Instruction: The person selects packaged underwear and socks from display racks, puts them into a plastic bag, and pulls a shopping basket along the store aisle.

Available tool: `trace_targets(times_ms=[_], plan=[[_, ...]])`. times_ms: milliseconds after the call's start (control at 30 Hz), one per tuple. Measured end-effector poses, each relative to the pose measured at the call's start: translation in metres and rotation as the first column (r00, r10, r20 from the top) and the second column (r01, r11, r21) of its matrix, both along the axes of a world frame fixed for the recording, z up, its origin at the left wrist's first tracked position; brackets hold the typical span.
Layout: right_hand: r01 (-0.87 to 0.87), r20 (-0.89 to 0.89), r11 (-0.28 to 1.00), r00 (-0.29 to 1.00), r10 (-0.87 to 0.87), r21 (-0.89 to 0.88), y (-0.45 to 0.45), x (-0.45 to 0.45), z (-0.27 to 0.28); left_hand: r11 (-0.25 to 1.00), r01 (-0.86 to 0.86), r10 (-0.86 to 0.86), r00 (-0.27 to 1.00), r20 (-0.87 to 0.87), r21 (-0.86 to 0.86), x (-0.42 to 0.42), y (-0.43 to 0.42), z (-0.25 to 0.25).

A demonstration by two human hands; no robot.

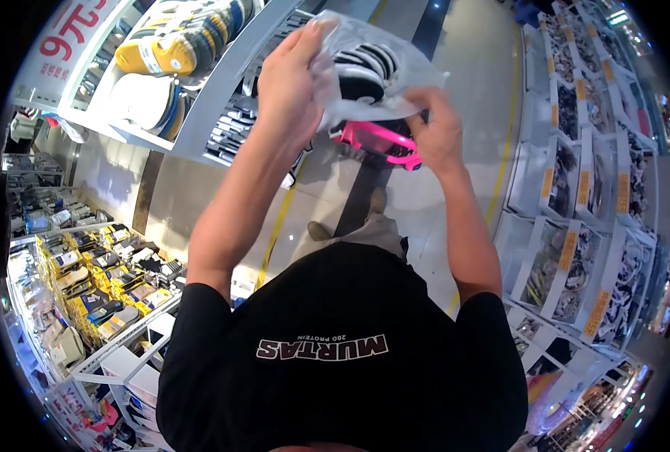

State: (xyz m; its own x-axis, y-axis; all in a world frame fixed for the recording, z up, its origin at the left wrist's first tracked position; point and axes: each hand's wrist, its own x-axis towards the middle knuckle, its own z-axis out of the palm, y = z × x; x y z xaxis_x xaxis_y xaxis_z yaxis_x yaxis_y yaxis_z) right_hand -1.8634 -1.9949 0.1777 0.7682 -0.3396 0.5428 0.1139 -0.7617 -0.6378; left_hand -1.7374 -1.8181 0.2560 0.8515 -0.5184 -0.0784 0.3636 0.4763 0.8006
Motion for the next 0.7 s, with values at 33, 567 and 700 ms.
trace_targets(times_ms=[33,567,700], plan=[[0.028,-0.003,1.000,1.000,-0.028,0.003,-0.015,0.002,0.004,1.000,-0.023,0.024,0.999,0.021,-0.014,0.008,-0.022,0.003],[-0.268,-0.382,0.962,0.886,0.264,0.042,-0.231,0.060,-0.230,0.212,-0.418,-0.685,0.581,0.440,0.883,0.118,-0.191,-0.288],[-0.437,-0.683,0.895,0.628,0.374,0.088,-0.236,0.062,-0.314,-0.054,-0.298,-0.871,0.480,0.101,0.953,0.103,-0.200,-0.359]])
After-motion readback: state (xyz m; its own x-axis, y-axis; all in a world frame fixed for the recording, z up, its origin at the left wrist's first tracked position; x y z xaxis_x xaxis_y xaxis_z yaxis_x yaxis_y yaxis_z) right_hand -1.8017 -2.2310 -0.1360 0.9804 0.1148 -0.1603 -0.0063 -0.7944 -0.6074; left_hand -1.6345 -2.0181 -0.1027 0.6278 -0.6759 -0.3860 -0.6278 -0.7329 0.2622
